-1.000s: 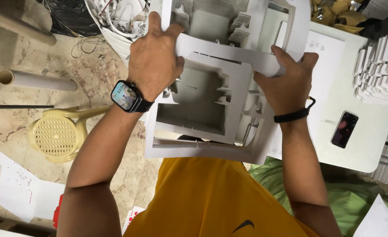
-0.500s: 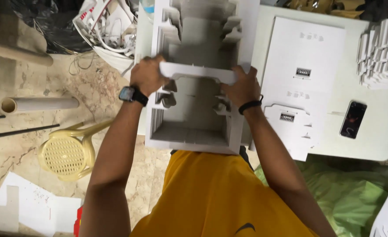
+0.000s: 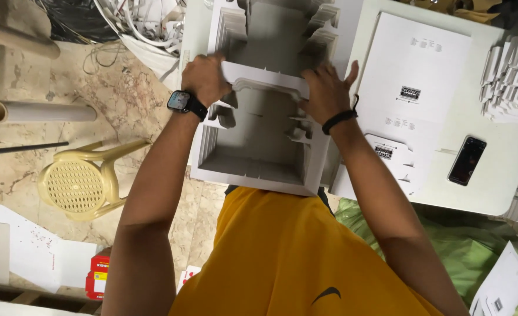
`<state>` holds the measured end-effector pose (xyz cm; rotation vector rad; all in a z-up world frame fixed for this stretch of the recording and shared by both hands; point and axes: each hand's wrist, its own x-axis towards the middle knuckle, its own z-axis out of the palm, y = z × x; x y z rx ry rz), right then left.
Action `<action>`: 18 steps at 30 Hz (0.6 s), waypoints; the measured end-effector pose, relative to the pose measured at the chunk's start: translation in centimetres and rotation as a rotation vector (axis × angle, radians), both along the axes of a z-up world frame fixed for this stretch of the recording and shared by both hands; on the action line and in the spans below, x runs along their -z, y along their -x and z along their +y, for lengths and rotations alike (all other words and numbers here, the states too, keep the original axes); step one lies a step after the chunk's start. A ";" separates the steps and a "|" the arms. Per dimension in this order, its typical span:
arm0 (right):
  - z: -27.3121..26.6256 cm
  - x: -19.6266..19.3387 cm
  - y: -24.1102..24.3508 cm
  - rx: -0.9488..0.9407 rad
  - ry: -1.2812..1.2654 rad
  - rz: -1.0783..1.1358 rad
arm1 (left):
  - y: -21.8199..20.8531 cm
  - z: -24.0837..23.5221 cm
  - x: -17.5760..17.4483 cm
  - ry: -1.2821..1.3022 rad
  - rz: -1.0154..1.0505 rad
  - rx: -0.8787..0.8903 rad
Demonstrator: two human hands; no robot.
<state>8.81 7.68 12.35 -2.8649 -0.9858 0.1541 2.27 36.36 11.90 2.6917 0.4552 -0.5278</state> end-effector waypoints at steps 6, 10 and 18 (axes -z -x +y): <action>0.5 0.4 -1.8 0.059 0.047 0.280 | -0.5 0.0 2.0 -0.114 -0.009 -0.050; 1.0 -0.2 -1.3 0.093 0.049 0.291 | -0.9 0.6 1.5 0.004 -0.004 -0.081; 0.7 0.3 -1.5 0.089 -0.035 0.316 | 0.2 -0.5 -1.8 -0.031 -0.011 0.048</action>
